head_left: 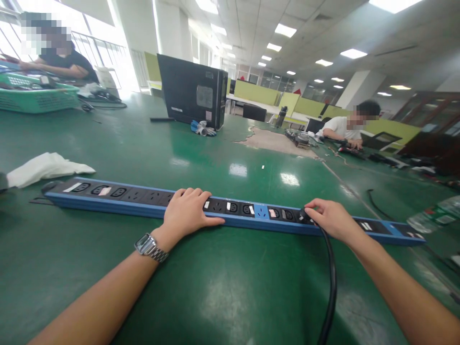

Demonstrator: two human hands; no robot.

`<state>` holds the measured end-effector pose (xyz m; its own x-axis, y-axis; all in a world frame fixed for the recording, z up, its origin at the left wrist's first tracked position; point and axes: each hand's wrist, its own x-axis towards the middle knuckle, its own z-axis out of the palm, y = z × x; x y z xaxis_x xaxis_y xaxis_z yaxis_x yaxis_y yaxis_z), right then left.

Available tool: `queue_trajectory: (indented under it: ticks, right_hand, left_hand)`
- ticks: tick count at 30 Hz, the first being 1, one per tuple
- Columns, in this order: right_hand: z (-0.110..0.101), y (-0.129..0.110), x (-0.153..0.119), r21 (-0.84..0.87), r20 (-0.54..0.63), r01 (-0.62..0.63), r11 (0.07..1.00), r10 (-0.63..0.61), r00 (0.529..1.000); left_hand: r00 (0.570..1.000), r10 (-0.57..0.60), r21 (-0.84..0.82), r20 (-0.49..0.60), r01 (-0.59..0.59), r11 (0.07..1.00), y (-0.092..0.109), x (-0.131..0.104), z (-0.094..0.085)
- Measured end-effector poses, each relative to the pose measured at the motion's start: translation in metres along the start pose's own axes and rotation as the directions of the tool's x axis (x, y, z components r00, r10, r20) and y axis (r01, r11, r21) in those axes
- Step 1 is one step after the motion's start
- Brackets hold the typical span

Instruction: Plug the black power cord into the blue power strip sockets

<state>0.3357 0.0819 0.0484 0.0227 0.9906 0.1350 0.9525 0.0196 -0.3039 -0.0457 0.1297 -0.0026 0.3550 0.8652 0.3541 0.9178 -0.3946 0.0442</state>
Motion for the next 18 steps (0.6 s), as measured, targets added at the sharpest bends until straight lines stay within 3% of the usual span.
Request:
queue_trajectory:
  ticks: [3,6,9,11,14,18]
  right_hand:
    - [0.001,0.002,-0.006,-0.030,-0.039,0.012,0.999,-0.013,0.999]
    - [-0.017,-0.011,-0.006,-0.019,-0.136,0.014,1.000,-0.016,0.991]
    - [-0.041,-0.055,0.001,0.126,-0.277,-0.021,0.992,0.055,0.959]
    - [-0.042,-0.097,0.006,0.193,-0.205,0.014,0.981,0.026,0.978]
    - [-0.012,-0.159,0.018,0.179,-0.036,0.164,0.970,-0.160,0.987]
    - [0.044,-0.207,0.037,0.143,0.076,0.177,0.974,-0.189,0.979]
  left_hand:
    - [1.000,0.002,-0.003,-0.003,-0.002,1.000,0.001,0.000,-0.001]
    - [1.000,-0.012,-0.017,0.000,0.012,1.000,0.002,-0.001,-0.001]
    - [1.000,-0.006,-0.028,-0.012,0.006,1.000,0.002,-0.001,-0.001]
    - [1.000,0.000,-0.024,-0.025,0.000,1.000,0.002,-0.001,0.000]
    - [0.999,-0.004,-0.020,-0.041,0.004,1.000,0.002,-0.002,0.001]
    - [0.999,-0.006,-0.019,-0.050,0.005,1.000,0.002,-0.004,0.003]
